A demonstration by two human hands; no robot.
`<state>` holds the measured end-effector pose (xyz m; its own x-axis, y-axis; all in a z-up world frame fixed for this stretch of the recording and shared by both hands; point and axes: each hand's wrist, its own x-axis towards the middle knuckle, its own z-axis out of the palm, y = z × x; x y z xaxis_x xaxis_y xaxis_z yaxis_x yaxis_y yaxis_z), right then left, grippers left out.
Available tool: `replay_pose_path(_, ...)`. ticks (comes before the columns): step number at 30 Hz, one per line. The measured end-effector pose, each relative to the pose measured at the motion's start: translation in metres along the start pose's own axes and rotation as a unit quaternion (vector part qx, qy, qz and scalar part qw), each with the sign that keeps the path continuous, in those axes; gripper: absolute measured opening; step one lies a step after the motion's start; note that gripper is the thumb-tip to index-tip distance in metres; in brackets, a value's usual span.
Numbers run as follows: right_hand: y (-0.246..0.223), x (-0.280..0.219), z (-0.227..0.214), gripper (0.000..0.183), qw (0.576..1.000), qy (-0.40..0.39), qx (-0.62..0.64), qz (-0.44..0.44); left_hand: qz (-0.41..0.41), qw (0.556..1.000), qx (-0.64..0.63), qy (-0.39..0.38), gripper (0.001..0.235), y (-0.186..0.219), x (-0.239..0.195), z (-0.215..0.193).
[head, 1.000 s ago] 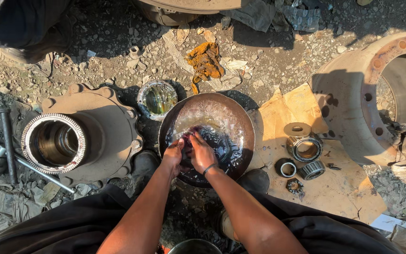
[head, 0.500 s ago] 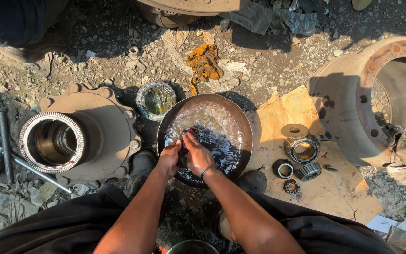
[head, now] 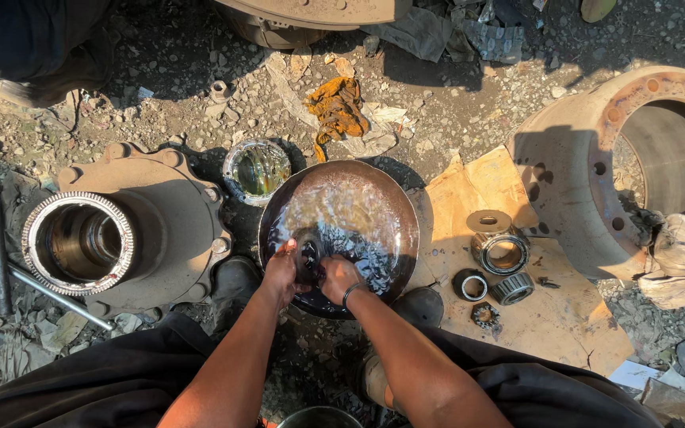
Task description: The person pours liquid into a metal basin and scrubs several small mechanical parts with a cloth. The cleaned parts are placed on a piece of cardboard nearby.
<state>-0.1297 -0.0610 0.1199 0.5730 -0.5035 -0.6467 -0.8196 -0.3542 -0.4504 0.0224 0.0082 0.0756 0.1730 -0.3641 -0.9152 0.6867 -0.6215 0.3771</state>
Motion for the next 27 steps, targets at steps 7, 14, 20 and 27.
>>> replay_pose_path(7,0.014,0.01,-0.014,0.039,0.988,0.087,0.107,0.062,-0.028,1.0,0.011,0.009,0.048,0.014,-0.015,0.01)
replay_pose_path(14,0.055,0.019,0.0,0.053,0.966,0.164,-0.197,0.036,0.007,0.983,0.185,0.014,0.074,0.018,-0.027,0.03)
replay_pose_path(20,0.051,0.008,0.002,0.042,0.99,-0.028,-0.135,0.026,0.143,0.918,0.369,0.033,0.063,0.004,-0.017,0.027)
replay_pose_path(27,0.03,0.001,-0.004,0.055,0.984,0.072,-0.134,0.096,0.134,0.92,0.369,0.018,0.056,0.004,-0.02,0.025)
